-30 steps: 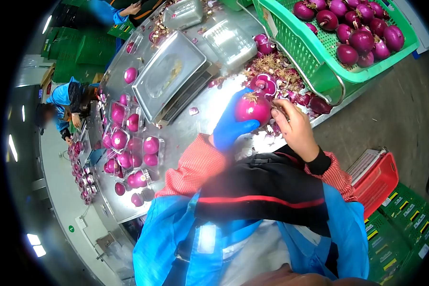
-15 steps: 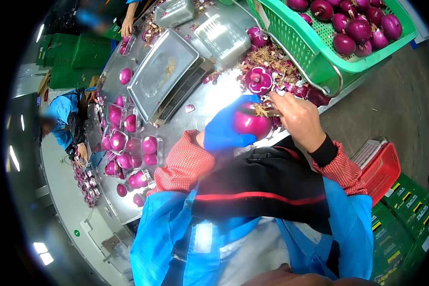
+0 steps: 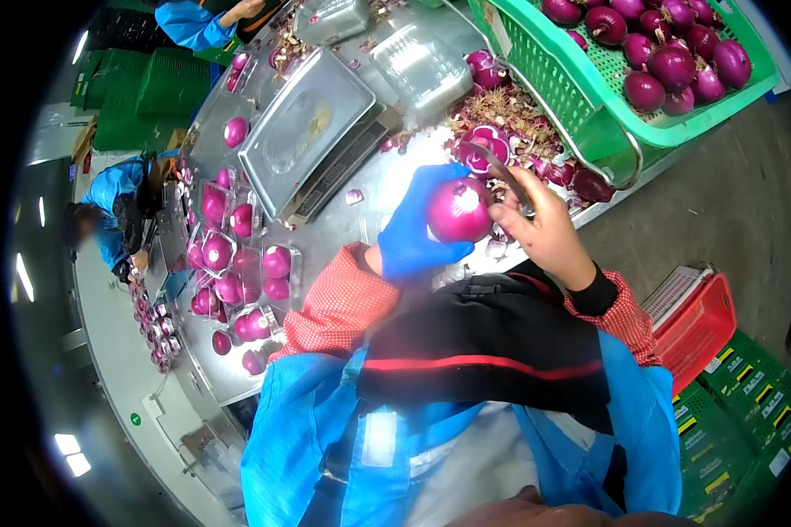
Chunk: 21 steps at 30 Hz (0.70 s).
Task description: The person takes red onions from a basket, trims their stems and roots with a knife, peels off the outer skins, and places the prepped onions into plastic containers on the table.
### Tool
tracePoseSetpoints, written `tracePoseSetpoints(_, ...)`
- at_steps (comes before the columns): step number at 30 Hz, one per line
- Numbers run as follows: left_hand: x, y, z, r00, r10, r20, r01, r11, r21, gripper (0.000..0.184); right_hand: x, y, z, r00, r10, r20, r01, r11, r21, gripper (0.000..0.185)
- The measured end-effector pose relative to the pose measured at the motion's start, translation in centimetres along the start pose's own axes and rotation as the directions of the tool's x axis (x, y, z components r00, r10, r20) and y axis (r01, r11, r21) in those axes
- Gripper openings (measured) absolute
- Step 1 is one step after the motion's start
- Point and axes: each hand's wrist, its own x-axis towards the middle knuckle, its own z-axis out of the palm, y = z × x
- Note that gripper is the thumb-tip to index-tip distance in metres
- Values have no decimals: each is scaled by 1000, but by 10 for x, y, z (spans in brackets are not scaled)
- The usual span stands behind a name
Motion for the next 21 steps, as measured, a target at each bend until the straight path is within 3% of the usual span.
tracePoseSetpoints(1,-3,-1,1,999,31,-13,-29,996,85,86,0,-2,3,996,66,58,-65,998,-16,33)
tracePoseSetpoints(5,-10,-5,5,983,98,-157,-51,960,274,87,5,0,19,997,-4,75,-4,994,108,25)
tracePoseSetpoints(6,-11,-7,6,975,121,-187,-66,958,278,85,4,-5,19,986,-40,164,28,997,77,20)
tracePoseSetpoints(7,-12,-8,6,965,144,-218,-79,956,282,83,2,-15,15,941,-16,339,-52,980,193,17)
tracePoseSetpoints(9,-16,-8,2,954,158,-254,-80,953,291,80,-3,-17,14,873,-147,464,-2,953,304,13)
tracePoseSetpoints(10,-19,-7,-2,954,149,-260,-69,953,294,80,-4,-21,14,918,-71,390,-79,931,357,9)
tracePoseSetpoints(11,-24,-6,-5,954,137,-268,-55,954,295,80,2,-16,14,960,-66,273,-27,945,325,10)
tracePoseSetpoints(13,-35,-18,-15,952,134,-274,-42,947,318,78,8,2,16,987,126,103,-152,940,305,10)
tracePoseSetpoints(15,-51,-36,-23,952,103,-288,10,931,366,78,8,25,18,965,195,175,-235,941,244,11)
tracePoseSetpoints(19,-86,-93,-26,895,-207,-395,298,936,185,86,1,46,39,943,228,244,-293,914,279,12)
tracePoseSetpoints(21,-91,-97,-25,861,-317,-398,457,827,329,87,1,55,48,940,235,247,-296,923,247,13)
